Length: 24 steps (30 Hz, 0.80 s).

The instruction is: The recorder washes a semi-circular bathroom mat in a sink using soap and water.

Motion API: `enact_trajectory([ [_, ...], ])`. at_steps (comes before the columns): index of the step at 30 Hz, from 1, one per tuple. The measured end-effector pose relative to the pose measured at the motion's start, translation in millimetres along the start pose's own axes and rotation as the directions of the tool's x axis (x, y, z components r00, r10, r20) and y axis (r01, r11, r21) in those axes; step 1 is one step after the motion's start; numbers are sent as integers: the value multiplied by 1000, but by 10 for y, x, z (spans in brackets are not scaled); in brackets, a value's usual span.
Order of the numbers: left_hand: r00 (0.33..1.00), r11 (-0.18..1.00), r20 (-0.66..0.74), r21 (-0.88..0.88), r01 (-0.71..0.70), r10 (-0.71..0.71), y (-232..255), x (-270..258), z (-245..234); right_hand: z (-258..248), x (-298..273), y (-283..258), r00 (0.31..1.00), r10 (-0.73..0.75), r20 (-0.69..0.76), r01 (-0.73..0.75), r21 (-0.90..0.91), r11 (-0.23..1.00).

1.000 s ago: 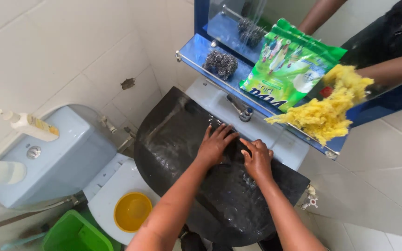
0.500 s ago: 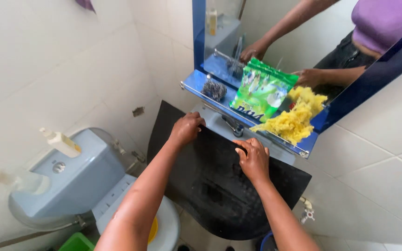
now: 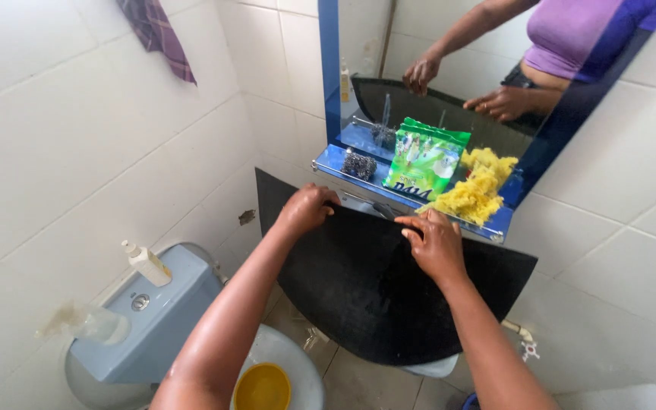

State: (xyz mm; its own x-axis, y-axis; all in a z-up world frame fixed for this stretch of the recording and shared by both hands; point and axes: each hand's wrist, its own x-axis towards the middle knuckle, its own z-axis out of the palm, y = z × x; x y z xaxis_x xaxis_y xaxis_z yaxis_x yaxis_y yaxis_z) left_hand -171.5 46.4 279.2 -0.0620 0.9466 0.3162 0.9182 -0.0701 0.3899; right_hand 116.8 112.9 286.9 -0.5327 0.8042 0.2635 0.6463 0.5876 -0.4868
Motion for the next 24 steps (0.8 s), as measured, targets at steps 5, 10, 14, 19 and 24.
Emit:
enact_trajectory([
  [5,997,997,-61,-62,-48,44,133,101,-317,-339,-58,-169,986,-100,-134,108,54,993],
  [10,1000,1000,-3,-19,-22,22,402,251,-580,-609,-56,-223,977,-108,-182,115,29,993],
  [14,994,995,-57,60,-86,89,625,329,-789,-747,-24,-246,955,-152,-256,158,-1,988],
  [19,989,991,-62,26,-135,136,597,496,-660,-763,20,-212,931,-168,-323,164,-39,986],
  [24,988,991,-94,72,-115,122,593,615,-550,-597,194,-4,887,-229,-400,188,-140,972],
])
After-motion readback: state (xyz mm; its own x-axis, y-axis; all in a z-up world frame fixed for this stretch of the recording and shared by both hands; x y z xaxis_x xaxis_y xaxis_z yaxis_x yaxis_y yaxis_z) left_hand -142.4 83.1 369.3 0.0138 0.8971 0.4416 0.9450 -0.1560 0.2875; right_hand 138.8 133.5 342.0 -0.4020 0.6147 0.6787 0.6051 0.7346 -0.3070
